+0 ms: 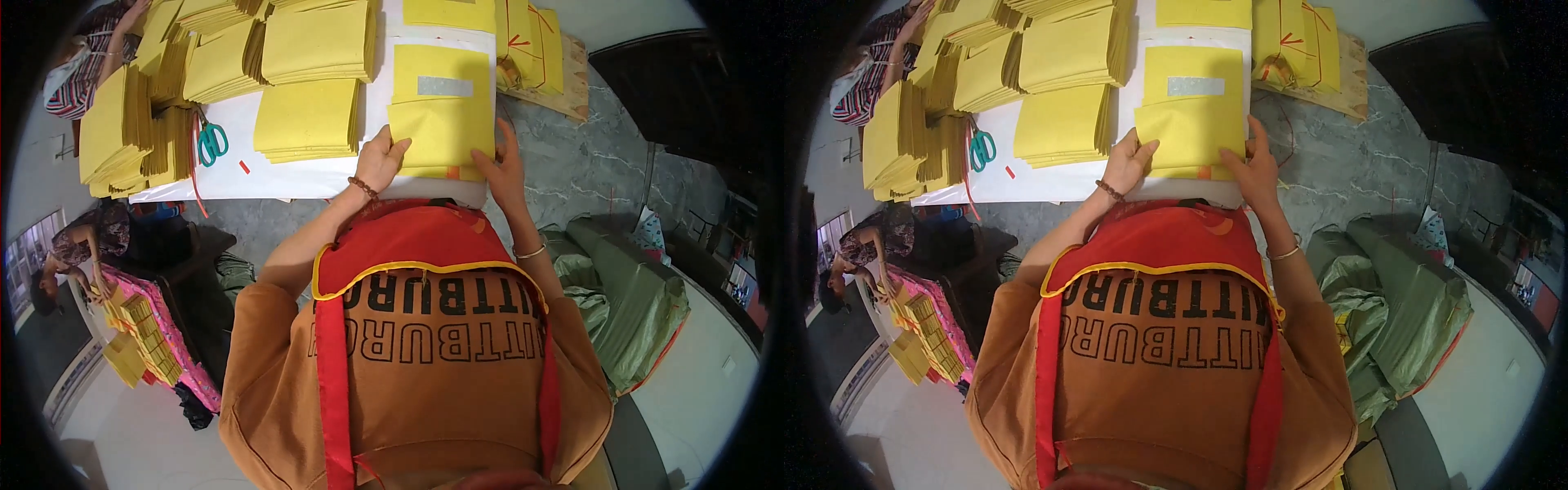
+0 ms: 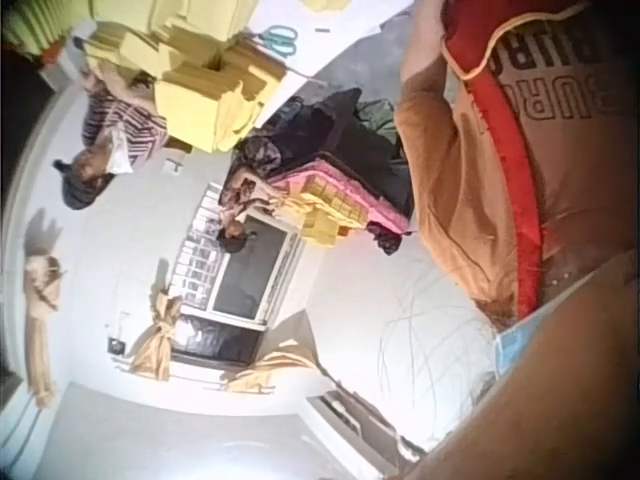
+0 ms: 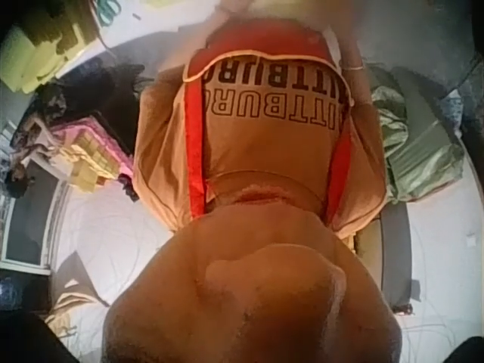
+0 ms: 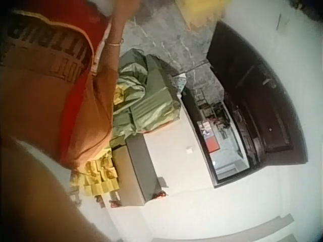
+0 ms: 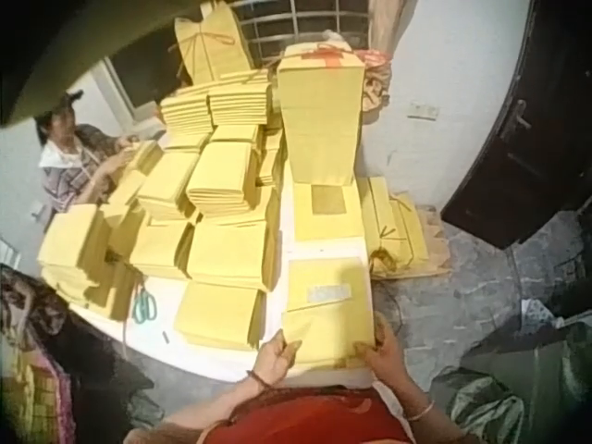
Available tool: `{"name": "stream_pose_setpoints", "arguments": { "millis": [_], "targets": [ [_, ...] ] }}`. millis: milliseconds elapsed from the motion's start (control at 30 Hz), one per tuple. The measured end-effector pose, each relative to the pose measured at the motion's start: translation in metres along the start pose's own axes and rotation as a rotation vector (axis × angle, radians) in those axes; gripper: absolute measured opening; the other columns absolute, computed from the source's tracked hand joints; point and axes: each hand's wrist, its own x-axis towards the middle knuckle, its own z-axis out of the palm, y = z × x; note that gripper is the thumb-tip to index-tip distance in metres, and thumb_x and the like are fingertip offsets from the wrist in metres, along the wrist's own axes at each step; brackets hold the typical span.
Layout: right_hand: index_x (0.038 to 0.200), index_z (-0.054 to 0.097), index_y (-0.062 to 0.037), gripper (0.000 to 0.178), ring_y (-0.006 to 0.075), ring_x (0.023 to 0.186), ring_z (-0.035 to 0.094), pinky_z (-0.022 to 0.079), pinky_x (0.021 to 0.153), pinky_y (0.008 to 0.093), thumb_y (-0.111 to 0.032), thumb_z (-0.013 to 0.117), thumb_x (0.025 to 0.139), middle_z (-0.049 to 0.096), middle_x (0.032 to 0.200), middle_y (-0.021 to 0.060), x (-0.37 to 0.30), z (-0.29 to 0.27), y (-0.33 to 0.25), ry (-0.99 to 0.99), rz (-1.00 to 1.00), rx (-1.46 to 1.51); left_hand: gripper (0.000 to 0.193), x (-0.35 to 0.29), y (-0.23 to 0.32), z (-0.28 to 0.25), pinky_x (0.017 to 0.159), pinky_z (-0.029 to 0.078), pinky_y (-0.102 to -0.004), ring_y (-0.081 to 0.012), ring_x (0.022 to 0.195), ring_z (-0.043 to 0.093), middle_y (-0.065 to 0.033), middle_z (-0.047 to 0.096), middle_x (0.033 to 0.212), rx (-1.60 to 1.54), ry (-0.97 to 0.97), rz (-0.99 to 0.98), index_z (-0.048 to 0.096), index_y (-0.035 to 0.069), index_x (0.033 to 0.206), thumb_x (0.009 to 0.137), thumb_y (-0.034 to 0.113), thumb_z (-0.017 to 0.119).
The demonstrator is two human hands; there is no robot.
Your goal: Stacking and organizing sheets of joss paper on a workbench.
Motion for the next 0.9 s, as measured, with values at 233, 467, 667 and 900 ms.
{"name": "stream_pose_setpoints", "arguments": {
  "millis": [233, 467, 667, 900],
  "targets": [
    [0.126, 0.048, -0.0068, 0.051, 0.0128, 0.076, 0.059, 0.045, 0.068, 0.0255, -0.017, 0.066, 0.079, 0.064, 0.089, 0.0091, 0.01, 0.002, 0.005, 0.0, 0.064, -0.082, 0.028, 0.009, 0.007, -0.001, 0.054, 0.043, -0.0435, -0.0363, 0.062, 0.058, -0.0169, 0.059, 0.065, 0.18, 0.045, 0.011, 0.049, 0.0, 0.099, 0.085, 0.023, 0.057],
    [0.124, 0.049, -0.0057, 0.048, 0.0165, 0.084, 0.061, 0.047, 0.074, 0.0279, -0.015, 0.065, 0.079, 0.064, 0.096, 0.0122, 0.015, 0.006, 0.026, 0.032, 0.023, 0.004, 0.034, 0.015, 0.003, 0.001, 0.056, 0.044, -0.0441, -0.0363, 0.062, 0.059, -0.0168, 0.059, 0.067, 0.19, 0.084, 0.015, 0.046, 0.0, 0.105, 0.084, 0.023, 0.058],
    [0.123, 0.052, -0.0082, 0.047, 0.0191, 0.085, 0.062, 0.047, 0.075, 0.0295, -0.016, 0.064, 0.078, 0.064, 0.098, 0.0139, 0.017, 0.006, 0.013, -0.001, 0.115, -0.032, 0.045, 0.016, 0.003, 0.005, 0.058, 0.046, -0.0423, -0.0352, 0.065, 0.06, -0.0163, 0.06, 0.071, 0.14, 0.127, 0.047, 0.04, 0.001, 0.119, 0.083, 0.02, 0.06],
    [0.119, 0.057, -0.0082, 0.043, 0.0244, 0.091, 0.063, 0.046, 0.078, 0.0312, -0.02, 0.063, 0.077, 0.064, 0.104, 0.0164, 0.019, 0.005, 0.007, -0.021, 0.108, -0.22, 0.05, 0.004, 0.03, -0.005, 0.061, 0.047, -0.0408, -0.0345, 0.068, 0.059, -0.0188, 0.06, 0.085, 0.133, 0.108, -0.037, 0.038, 0.004, 0.125, 0.083, 0.019, 0.059]
  ]
}}
